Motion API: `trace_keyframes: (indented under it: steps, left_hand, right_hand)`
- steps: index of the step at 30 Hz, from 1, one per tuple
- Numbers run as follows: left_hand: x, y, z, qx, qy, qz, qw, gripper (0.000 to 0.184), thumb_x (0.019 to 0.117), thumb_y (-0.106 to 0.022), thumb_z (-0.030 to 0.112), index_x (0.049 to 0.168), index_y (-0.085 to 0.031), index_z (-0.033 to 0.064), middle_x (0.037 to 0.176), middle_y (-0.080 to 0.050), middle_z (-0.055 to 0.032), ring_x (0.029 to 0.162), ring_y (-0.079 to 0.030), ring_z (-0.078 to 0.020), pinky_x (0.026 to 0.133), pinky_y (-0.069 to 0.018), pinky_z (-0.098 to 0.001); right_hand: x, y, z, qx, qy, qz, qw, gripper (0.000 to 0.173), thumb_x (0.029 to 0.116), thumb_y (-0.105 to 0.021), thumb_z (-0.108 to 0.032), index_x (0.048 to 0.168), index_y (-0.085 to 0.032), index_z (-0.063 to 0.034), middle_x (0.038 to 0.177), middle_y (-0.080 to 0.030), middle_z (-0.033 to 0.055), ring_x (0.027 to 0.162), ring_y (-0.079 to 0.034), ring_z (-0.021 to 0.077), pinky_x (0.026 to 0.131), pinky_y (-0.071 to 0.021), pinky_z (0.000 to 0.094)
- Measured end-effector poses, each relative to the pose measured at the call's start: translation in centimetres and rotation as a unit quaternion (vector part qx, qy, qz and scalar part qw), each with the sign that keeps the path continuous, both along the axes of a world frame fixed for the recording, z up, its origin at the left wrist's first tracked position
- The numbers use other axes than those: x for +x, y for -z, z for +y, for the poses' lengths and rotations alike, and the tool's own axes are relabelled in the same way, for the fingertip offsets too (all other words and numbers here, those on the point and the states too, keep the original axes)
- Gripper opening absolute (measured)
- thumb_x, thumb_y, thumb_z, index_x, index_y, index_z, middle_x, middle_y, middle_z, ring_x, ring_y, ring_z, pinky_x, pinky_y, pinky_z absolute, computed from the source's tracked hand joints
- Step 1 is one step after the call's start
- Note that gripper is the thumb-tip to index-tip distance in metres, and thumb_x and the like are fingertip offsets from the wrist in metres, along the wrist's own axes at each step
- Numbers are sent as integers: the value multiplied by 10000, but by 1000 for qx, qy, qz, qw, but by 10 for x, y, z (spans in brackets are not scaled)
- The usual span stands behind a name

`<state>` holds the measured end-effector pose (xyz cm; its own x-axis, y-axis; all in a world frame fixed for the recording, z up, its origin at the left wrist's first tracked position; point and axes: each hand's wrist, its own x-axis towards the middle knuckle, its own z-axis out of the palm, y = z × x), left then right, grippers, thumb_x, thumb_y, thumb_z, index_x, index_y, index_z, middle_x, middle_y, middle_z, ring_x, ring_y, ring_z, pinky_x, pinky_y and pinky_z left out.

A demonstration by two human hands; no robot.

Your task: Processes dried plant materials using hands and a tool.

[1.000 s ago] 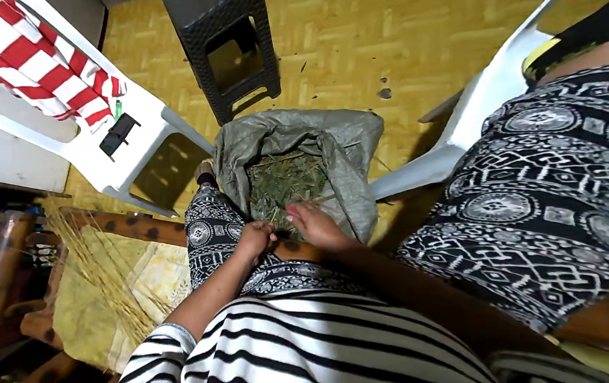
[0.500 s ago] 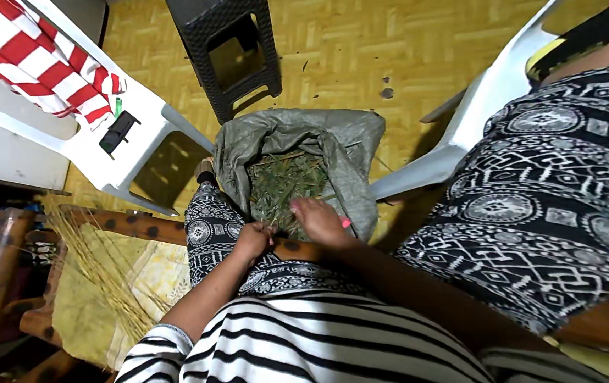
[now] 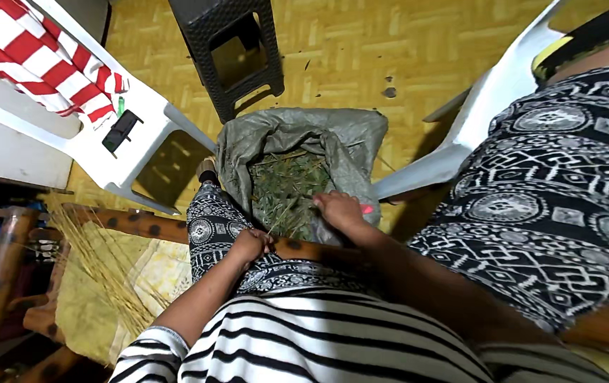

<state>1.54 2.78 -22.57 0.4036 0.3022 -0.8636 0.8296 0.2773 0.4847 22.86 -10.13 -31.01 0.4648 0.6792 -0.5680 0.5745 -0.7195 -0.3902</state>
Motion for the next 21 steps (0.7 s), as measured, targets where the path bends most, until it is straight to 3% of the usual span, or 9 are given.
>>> trace_keyframes:
  steps: [5,10,14,21]
  left_hand:
    - [3,6,2,-43,-93,-24,994,208,1089,-459,97,1155,-613,-27,663,-538,22,452,-404,-28,440,-354,-180]
    - [11,8,5,-74,-158,-32,984,204,1094,-445,103,1161,-594,-20,671,-529,16,440,-412,-24,414,-359,-163]
    - [16,7,3,-106,-168,-35,979,188,1090,-454,103,1160,-591,-5,678,-521,22,445,-415,-17,411,-354,-153]
    - [16,8,4,-137,-180,-35,974,190,1088,-453,104,1148,-603,6,662,-497,38,432,-388,-7,398,-335,-142]
  right_hand:
    - [-18,-14,8,69,18,49,996,433,1120,-414,-291,1437,-564,-37,1448,-552,260,1359,-505,468,1105,-376,669]
    - [-55,-35,13,111,-66,142,981,457,1127,-373,-308,1454,-546,-40,1439,-563,226,1357,-526,404,1143,-389,582]
    - [-60,-35,15,104,-118,136,978,474,1128,-356,-333,1448,-549,-41,1393,-586,236,1336,-539,406,1135,-393,577]
    - [-59,-32,15,93,-127,85,984,444,1124,-375,-324,1417,-583,-63,1350,-614,227,1314,-549,411,1127,-387,583]
